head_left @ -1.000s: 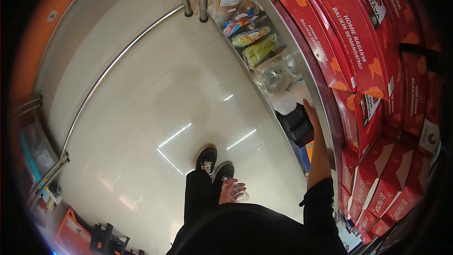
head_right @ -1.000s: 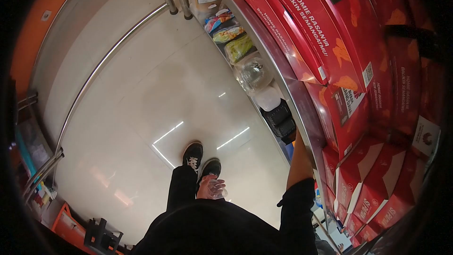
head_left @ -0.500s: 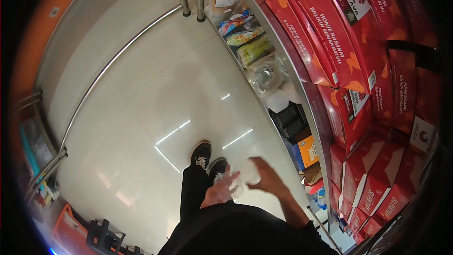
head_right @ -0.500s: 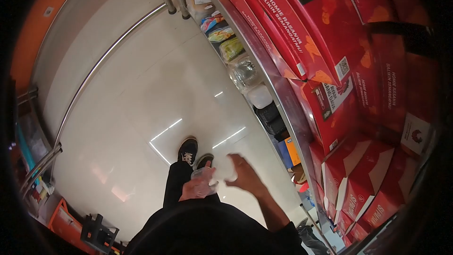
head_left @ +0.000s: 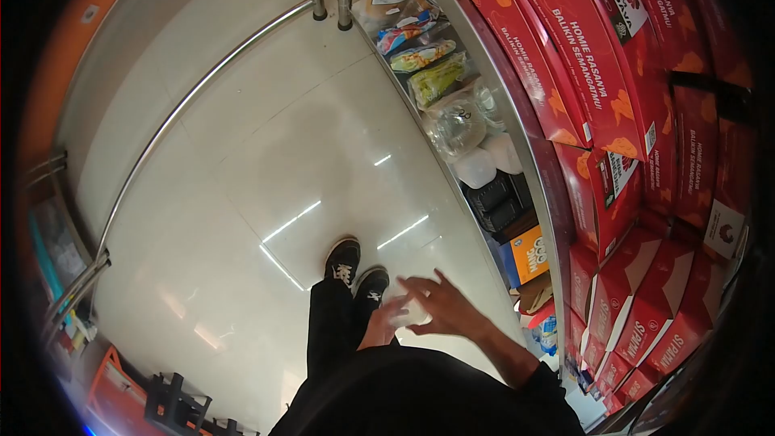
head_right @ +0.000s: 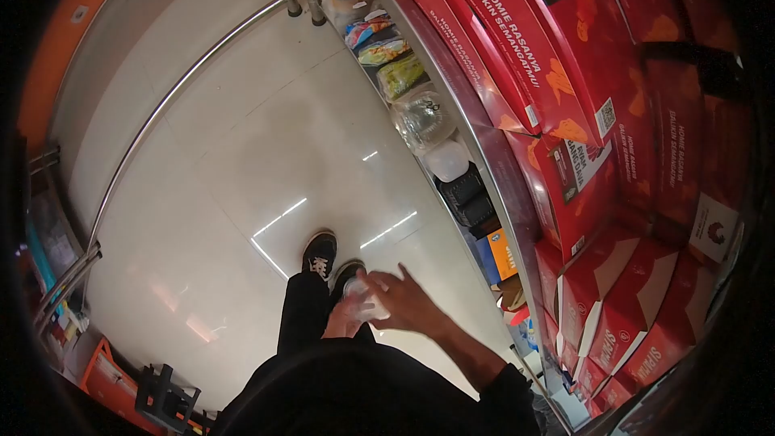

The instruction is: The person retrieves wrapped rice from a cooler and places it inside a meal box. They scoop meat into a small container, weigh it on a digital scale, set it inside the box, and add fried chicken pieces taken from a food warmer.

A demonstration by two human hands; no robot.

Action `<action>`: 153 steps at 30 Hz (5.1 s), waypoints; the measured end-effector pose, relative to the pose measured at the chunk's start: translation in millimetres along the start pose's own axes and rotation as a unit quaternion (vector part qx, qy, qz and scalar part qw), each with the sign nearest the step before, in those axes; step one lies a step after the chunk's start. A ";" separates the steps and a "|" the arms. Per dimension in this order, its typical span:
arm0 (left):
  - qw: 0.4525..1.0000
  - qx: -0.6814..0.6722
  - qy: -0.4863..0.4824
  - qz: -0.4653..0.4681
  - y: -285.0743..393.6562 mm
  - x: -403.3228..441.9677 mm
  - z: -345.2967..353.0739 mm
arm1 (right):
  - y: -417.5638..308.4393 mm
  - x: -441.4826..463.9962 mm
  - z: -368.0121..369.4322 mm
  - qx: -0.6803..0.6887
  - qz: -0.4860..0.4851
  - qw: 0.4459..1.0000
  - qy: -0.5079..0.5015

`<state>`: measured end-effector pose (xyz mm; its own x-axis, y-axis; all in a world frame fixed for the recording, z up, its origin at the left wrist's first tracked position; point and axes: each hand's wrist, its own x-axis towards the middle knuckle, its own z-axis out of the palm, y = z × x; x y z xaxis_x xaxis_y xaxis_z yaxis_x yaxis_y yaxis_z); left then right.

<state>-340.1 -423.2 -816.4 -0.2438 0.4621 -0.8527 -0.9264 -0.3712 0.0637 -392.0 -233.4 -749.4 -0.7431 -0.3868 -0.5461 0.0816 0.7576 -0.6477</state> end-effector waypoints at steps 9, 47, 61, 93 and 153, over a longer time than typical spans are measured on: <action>0.998 0.032 0.053 0.032 23.3 4.9 2.9 | 222.3 30.3 -83.7 0.145 0.355 0.803 0.455; 0.674 0.440 0.166 0.570 532.5 -539.5 120.8 | -620.6 192.1 -352.2 0.298 -0.280 0.906 -0.108; 0.576 0.400 0.182 0.689 775.3 -540.6 34.8 | -673.7 345.0 -426.2 0.421 -0.067 0.901 0.073; 0.794 0.478 0.362 0.097 578.8 -621.1 -241.9 | -1006.6 433.9 -411.6 -0.086 -0.450 0.859 0.226; 0.632 -0.250 -0.217 0.700 801.6 -813.0 -128.3 | -1089.4 318.9 -164.4 0.162 -0.505 0.806 0.261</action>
<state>-847.7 -1199.8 -138.6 -0.8808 -0.4652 0.0883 0.4662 -0.8192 0.3341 -827.1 -1095.6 -130.6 -0.7098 -0.3831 0.5911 -0.6349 -0.0155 -0.7725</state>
